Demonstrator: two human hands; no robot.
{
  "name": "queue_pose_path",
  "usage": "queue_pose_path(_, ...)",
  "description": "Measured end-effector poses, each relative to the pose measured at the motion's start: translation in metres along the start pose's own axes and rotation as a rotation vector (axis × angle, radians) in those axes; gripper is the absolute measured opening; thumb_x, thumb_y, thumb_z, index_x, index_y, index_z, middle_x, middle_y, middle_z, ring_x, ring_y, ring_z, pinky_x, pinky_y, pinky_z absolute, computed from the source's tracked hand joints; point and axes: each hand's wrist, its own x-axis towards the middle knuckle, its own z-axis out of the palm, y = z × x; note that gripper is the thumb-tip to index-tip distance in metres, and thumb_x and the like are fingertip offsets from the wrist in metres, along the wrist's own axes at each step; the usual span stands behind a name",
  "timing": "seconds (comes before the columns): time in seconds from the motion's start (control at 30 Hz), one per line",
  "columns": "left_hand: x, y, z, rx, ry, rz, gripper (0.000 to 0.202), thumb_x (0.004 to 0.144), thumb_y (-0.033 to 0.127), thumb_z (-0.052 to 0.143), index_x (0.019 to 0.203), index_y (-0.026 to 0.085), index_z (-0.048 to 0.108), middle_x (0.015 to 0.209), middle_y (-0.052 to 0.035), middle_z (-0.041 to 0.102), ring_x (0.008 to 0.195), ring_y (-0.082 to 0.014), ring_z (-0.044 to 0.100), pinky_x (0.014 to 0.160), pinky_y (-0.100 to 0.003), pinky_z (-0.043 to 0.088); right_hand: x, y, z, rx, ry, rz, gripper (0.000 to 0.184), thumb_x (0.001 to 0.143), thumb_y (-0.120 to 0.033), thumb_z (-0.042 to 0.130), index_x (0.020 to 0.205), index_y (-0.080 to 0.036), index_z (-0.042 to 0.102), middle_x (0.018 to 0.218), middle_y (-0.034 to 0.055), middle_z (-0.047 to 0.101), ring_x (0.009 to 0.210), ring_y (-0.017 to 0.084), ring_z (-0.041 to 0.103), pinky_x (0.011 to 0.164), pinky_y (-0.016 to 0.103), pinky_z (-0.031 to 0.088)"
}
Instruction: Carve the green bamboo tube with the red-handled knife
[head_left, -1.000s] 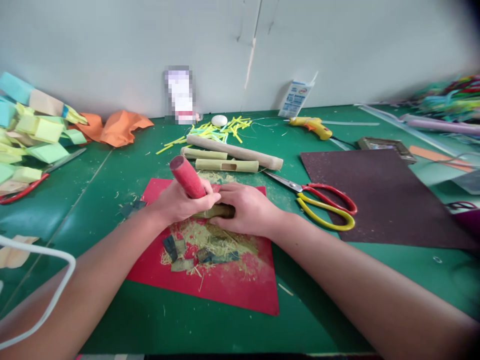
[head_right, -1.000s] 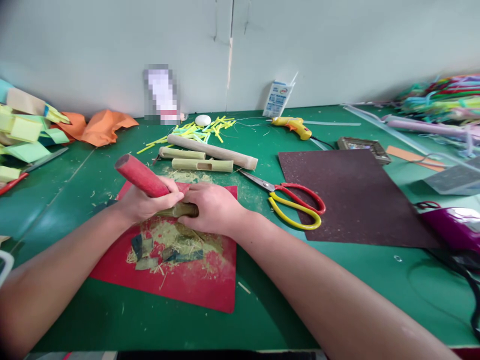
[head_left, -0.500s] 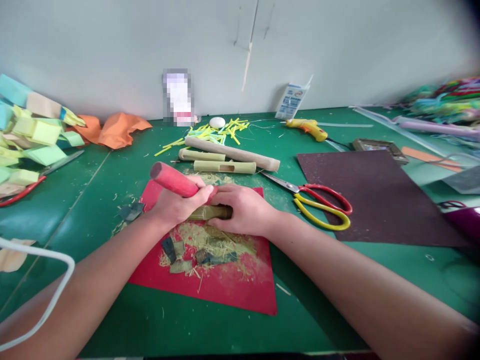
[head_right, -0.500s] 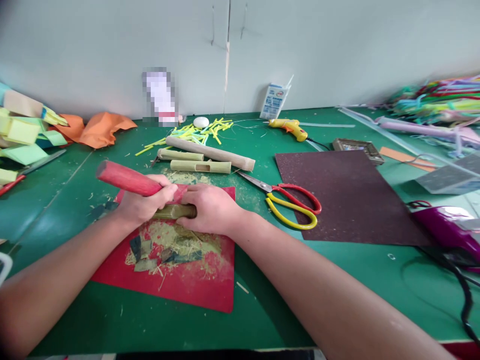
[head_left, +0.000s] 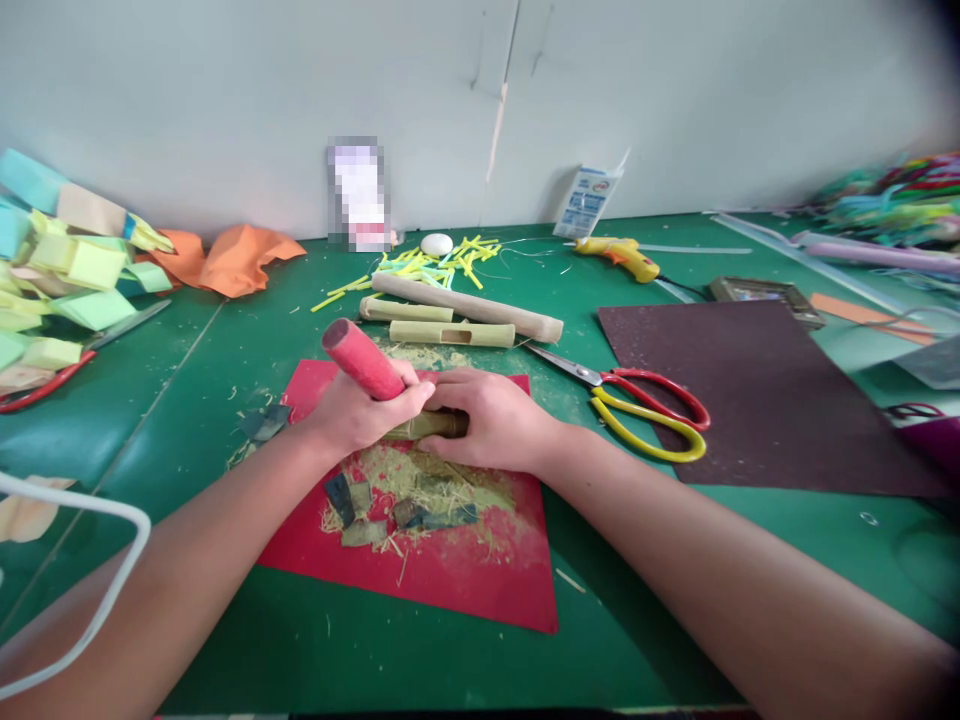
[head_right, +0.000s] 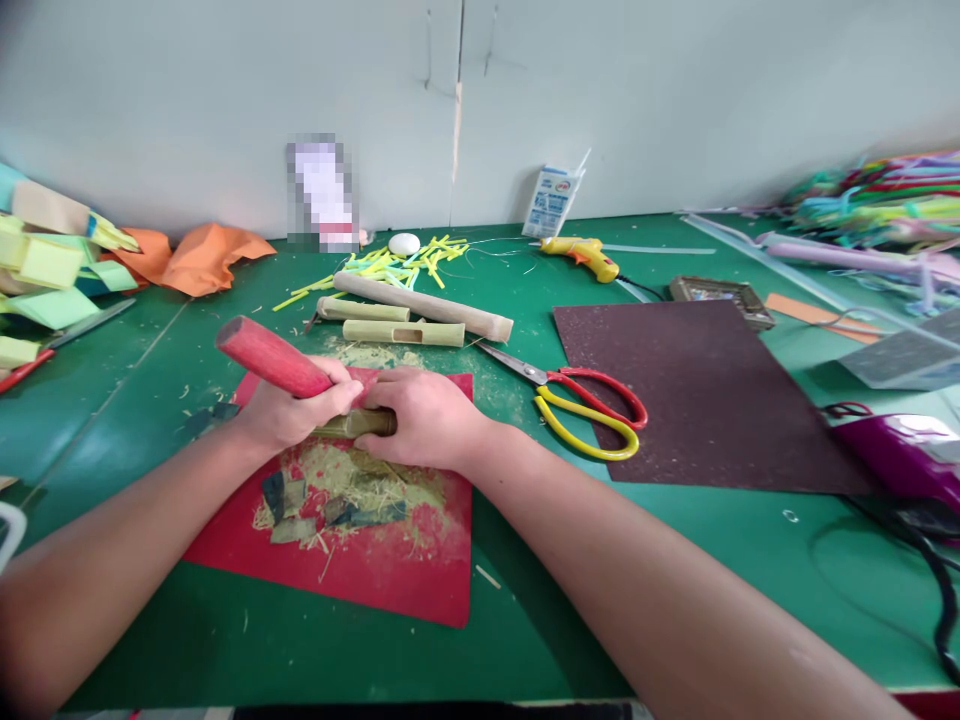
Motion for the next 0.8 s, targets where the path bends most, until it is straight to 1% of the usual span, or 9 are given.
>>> queue_pose_path(0.1, -0.0008, 0.0004, 0.0011, -0.035, -0.026, -0.018, 0.033, 0.082, 0.037, 0.058, 0.057, 0.017, 0.051, 0.055, 0.0030, 0.049, 0.051, -0.0085, 0.044, 0.050, -0.023, 0.037, 0.0001, 0.0008, 0.0019, -0.020, 0.025, -0.031, 0.012, 0.075, -0.026, 0.067, 0.080, -0.016, 0.064, 0.084, 0.0049, 0.064, 0.080, 0.017, 0.057, 0.075, 0.030, 0.044)
queue_pose_path(0.17, -0.0015, 0.0018, 0.0019, -0.037, -0.017, -0.028, 0.032, 0.081, 0.036, 0.058, 0.056, 0.017, 0.050, 0.054, 0.0033, 0.048, 0.050, -0.0082, 0.043, 0.049, -0.022, 0.037, 0.0002, 0.0016, 0.0031, -0.041, 0.037, -0.042, 0.011, 0.074, -0.027, 0.067, 0.078, -0.017, 0.063, 0.083, 0.0048, 0.064, 0.079, 0.018, 0.056, 0.075, 0.030, 0.044)
queue_pose_path(0.27, -0.0015, 0.0048, 0.0025, 0.021, 0.049, -0.038, 0.030, 0.081, 0.035, 0.058, 0.057, 0.017, 0.052, 0.054, 0.0032, 0.051, 0.051, -0.0087, 0.045, 0.050, -0.022, 0.039, 0.0006, 0.0024, 0.0037, -0.049, 0.035, -0.046, 0.012, 0.074, -0.028, 0.068, 0.077, -0.017, 0.062, 0.084, 0.0051, 0.064, 0.080, 0.018, 0.056, 0.075, 0.030, 0.044)
queue_pose_path(0.4, -0.0006, 0.0077, 0.0018, 0.099, 0.125, -0.091, 0.031, 0.082, 0.036, 0.057, 0.058, 0.018, 0.053, 0.055, 0.0027, 0.055, 0.053, -0.0096, 0.048, 0.053, -0.022, 0.041, 0.0012, 0.0021, 0.0029, -0.039, 0.038, -0.038, 0.013, 0.073, -0.026, 0.069, 0.079, -0.016, 0.062, 0.087, 0.0057, 0.065, 0.084, 0.019, 0.057, 0.078, 0.031, 0.045)
queue_pose_path(0.53, -0.0015, 0.0080, 0.0009, 0.038, 0.084, -0.053, 0.032, 0.081, 0.036, 0.055, 0.055, 0.018, 0.051, 0.053, 0.0026, 0.053, 0.052, -0.0094, 0.047, 0.051, -0.022, 0.039, 0.0010, 0.0022, 0.0020, -0.014, 0.023, -0.018, 0.016, 0.073, -0.028, 0.070, 0.082, -0.016, 0.063, 0.086, 0.0046, 0.064, 0.083, 0.019, 0.057, 0.077, 0.030, 0.044)
queue_pose_path(0.63, -0.0020, 0.0056, 0.0005, 0.002, 0.050, -0.012, 0.032, 0.080, 0.036, 0.056, 0.054, 0.017, 0.051, 0.053, 0.0027, 0.052, 0.051, -0.0088, 0.046, 0.049, -0.022, 0.039, 0.0008, 0.0033, 0.0021, -0.011, 0.012, -0.004, 0.016, 0.073, -0.029, 0.070, 0.080, -0.016, 0.063, 0.084, 0.0041, 0.064, 0.081, 0.018, 0.056, 0.075, 0.029, 0.043)
queue_pose_path(0.8, -0.0015, 0.0017, 0.0008, -0.011, 0.024, 0.010, 0.032, 0.081, 0.036, 0.056, 0.055, 0.017, 0.052, 0.054, 0.0022, 0.052, 0.051, -0.0086, 0.045, 0.050, -0.022, 0.039, 0.0006, 0.0051, 0.0023, -0.007, 0.025, -0.014, 0.017, 0.073, -0.029, 0.072, 0.078, -0.016, 0.062, 0.079, 0.0023, 0.061, 0.076, 0.016, 0.053, 0.070, 0.028, 0.041)
